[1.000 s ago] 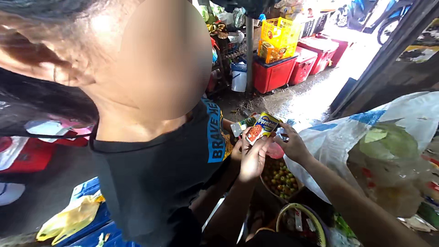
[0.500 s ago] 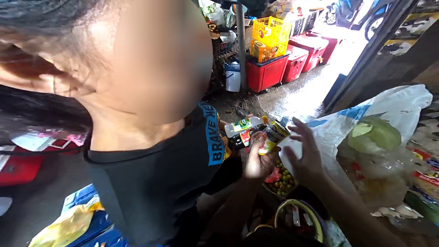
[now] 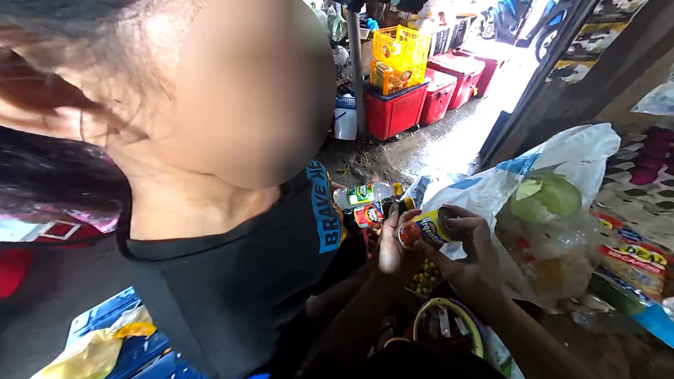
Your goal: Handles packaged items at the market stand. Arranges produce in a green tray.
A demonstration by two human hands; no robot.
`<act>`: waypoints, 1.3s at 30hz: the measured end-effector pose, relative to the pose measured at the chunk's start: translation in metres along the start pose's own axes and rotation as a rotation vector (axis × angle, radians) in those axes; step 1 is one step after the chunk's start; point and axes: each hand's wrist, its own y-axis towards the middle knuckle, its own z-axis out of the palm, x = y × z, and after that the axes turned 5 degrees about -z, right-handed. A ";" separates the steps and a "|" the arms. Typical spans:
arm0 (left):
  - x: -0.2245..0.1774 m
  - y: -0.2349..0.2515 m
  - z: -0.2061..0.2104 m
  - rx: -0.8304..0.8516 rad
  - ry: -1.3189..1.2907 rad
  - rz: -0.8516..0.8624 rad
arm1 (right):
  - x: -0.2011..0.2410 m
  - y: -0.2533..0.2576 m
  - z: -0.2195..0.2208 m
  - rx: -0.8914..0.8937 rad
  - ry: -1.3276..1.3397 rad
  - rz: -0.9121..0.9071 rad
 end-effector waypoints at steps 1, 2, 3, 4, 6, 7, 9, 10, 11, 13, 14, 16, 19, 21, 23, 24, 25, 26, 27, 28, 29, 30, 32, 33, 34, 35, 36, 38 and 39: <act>0.000 0.000 0.000 0.014 0.010 0.009 | 0.002 -0.001 -0.001 0.012 -0.011 -0.019; 0.000 0.001 -0.002 0.051 0.033 0.020 | 0.003 -0.001 -0.003 0.023 -0.017 -0.032; 0.000 0.000 -0.002 0.069 0.035 0.024 | 0.005 -0.001 -0.004 0.032 -0.016 -0.040; 0.000 0.000 -0.003 0.090 0.027 0.021 | 0.005 -0.002 -0.005 0.038 -0.013 -0.045; 0.002 -0.002 0.000 0.114 -0.009 0.008 | 0.006 -0.003 -0.007 0.047 -0.007 -0.047; 0.003 -0.004 0.001 0.134 -0.022 -0.003 | 0.008 -0.004 -0.009 0.054 -0.011 -0.046; 0.003 -0.009 0.003 0.166 -0.023 -0.039 | 0.014 -0.004 -0.014 0.070 -0.048 -0.064; 0.002 -0.012 0.005 0.168 -0.035 -0.071 | 0.019 -0.003 -0.017 0.077 -0.077 -0.090; 0.000 -0.015 0.007 0.148 -0.047 -0.101 | 0.026 -0.003 -0.019 0.075 -0.103 -0.130; -0.003 -0.023 0.026 -0.016 -0.056 -0.105 | 0.038 -0.003 -0.024 0.022 -0.134 -0.222; -0.003 -0.025 0.031 -0.084 -0.082 -0.095 | 0.044 -0.003 -0.025 -0.013 -0.147 -0.260; -0.002 -0.022 0.018 -0.092 -0.107 -0.105 | 0.051 -0.004 -0.026 -0.036 -0.163 -0.301; 0.002 -0.022 -0.010 0.073 -0.019 -0.136 | 0.038 -0.014 -0.019 0.147 -0.202 -0.232; 0.005 -0.022 -0.028 0.130 0.003 -0.235 | 0.021 -0.027 -0.015 0.350 -0.207 -0.112; 0.007 -0.017 -0.061 0.249 0.134 -0.316 | 0.008 -0.041 -0.014 0.427 -0.224 -0.020; 0.010 -0.013 -0.080 0.285 0.198 -0.338 | 0.003 -0.048 -0.015 0.428 -0.237 0.013; 0.013 -0.011 -0.099 0.280 0.256 -0.364 | -0.001 -0.055 -0.017 0.420 -0.259 0.048; 0.015 -0.012 -0.115 0.208 0.280 -0.403 | -0.005 -0.060 -0.019 0.409 -0.294 0.088; 0.016 -0.014 -0.128 0.101 0.281 -0.449 | -0.010 -0.064 -0.023 0.410 -0.339 0.138; 0.015 -0.016 -0.142 -0.018 0.268 -0.506 | -0.016 -0.068 -0.027 0.427 -0.402 0.193; 0.014 -0.018 -0.158 -0.149 0.254 -0.570 | -0.021 -0.071 -0.030 0.467 -0.468 0.256; 0.014 -0.019 -0.176 -0.294 0.256 -0.622 | -0.027 -0.074 -0.033 0.527 -0.534 0.323; 0.018 -0.025 -0.230 -0.597 0.312 -0.688 | -0.038 -0.078 -0.037 0.714 -0.646 0.479; 0.020 -0.033 -0.259 -0.743 0.351 -0.714 | -0.042 -0.076 -0.037 0.833 -0.685 0.579; 0.020 -0.044 -0.287 -0.856 0.389 -0.728 | -0.045 -0.072 -0.034 0.956 -0.706 0.701; 0.019 -0.059 -0.311 -0.960 0.433 -0.740 | -0.047 -0.066 -0.029 1.070 -0.725 0.819; 0.016 -0.074 -0.334 -1.048 0.478 -0.758 | -0.050 -0.060 -0.024 1.159 -0.740 0.909; 0.008 -0.107 -0.371 -1.169 0.591 -0.805 | -0.057 -0.052 -0.014 1.258 -0.758 0.996; 0.004 -0.124 -0.383 -1.210 0.656 -0.824 | -0.061 -0.048 -0.010 1.278 -0.762 1.003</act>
